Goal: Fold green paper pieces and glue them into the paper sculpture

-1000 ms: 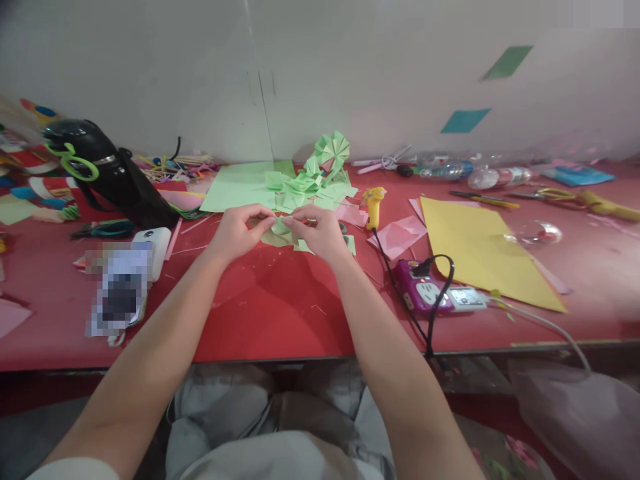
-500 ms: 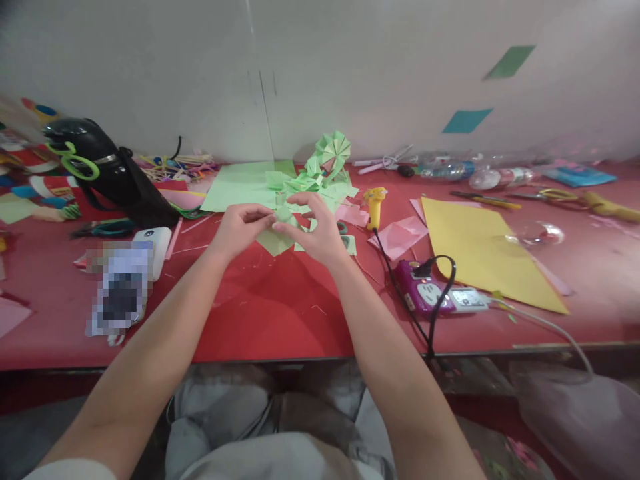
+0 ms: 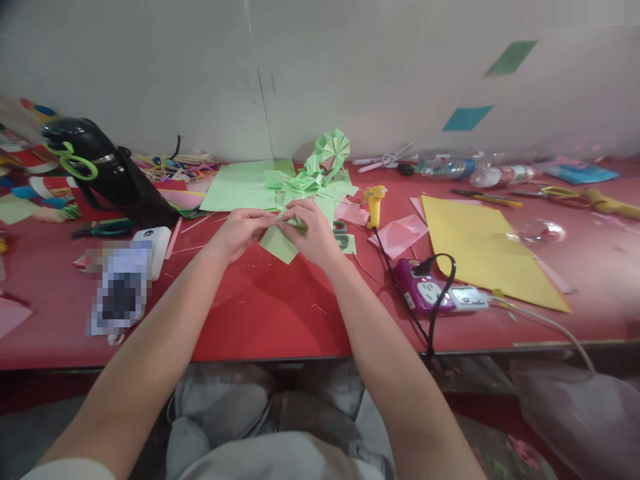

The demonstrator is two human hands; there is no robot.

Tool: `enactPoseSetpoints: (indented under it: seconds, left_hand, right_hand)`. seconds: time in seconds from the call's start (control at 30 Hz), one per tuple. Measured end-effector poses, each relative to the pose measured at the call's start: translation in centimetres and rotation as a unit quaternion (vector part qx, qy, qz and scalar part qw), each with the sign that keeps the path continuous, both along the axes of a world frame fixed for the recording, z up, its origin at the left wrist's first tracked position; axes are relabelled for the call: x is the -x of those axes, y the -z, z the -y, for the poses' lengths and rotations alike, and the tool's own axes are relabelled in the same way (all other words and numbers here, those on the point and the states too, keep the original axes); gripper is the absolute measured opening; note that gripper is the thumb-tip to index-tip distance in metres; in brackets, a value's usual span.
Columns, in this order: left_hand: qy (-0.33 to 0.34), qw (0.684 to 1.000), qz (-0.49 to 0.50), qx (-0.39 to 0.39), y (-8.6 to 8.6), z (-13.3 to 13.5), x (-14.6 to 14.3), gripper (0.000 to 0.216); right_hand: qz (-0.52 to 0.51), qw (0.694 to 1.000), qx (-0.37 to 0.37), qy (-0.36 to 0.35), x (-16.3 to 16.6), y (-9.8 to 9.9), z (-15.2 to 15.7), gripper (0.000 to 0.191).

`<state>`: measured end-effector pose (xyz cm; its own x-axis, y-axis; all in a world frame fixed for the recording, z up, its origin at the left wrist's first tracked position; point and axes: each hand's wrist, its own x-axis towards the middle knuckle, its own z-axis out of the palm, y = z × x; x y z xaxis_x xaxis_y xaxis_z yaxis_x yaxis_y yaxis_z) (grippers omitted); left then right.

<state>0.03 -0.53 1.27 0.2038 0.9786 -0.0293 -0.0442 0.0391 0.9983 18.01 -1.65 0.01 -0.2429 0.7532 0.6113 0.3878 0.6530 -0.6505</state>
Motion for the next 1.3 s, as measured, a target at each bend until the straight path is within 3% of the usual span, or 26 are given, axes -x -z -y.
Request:
enactPoseSetpoints:
  seconds: [0.53,0.77,0.93,1.1,1.3]
  left_hand:
    - [0.063,0.995,-0.051,-0.059,0.4,0.0,0.5,0.026]
    - [0.024,0.988,-0.097,-0.115,1.0,-0.4,0.9,0.03]
    - [-0.01,0.978,-0.124,-0.167,1.2,-0.8,1.0,0.031]
    - [-0.014,0.975,-0.137,-0.173,1.0,-0.7,0.9,0.03]
    - [-0.019,0.976,-0.144,-0.165,1.0,-0.7,0.9,0.031]
  right_hand:
    - [-0.04,0.996,0.075,0.005,-0.1,0.1,-0.2,0.012]
    - [-0.12,0.987,0.11,0.0,-0.1,0.3,-0.7,0.034]
    - [-0.187,0.956,0.225,-0.002,-0.3,0.2,-0.9,0.048]
    - [-0.189,0.937,0.294,0.03,-0.3,0.1,-0.8,0.042]
    - [-0.207,0.937,0.28,0.029,-0.3,0.0,-0.6,0.036]
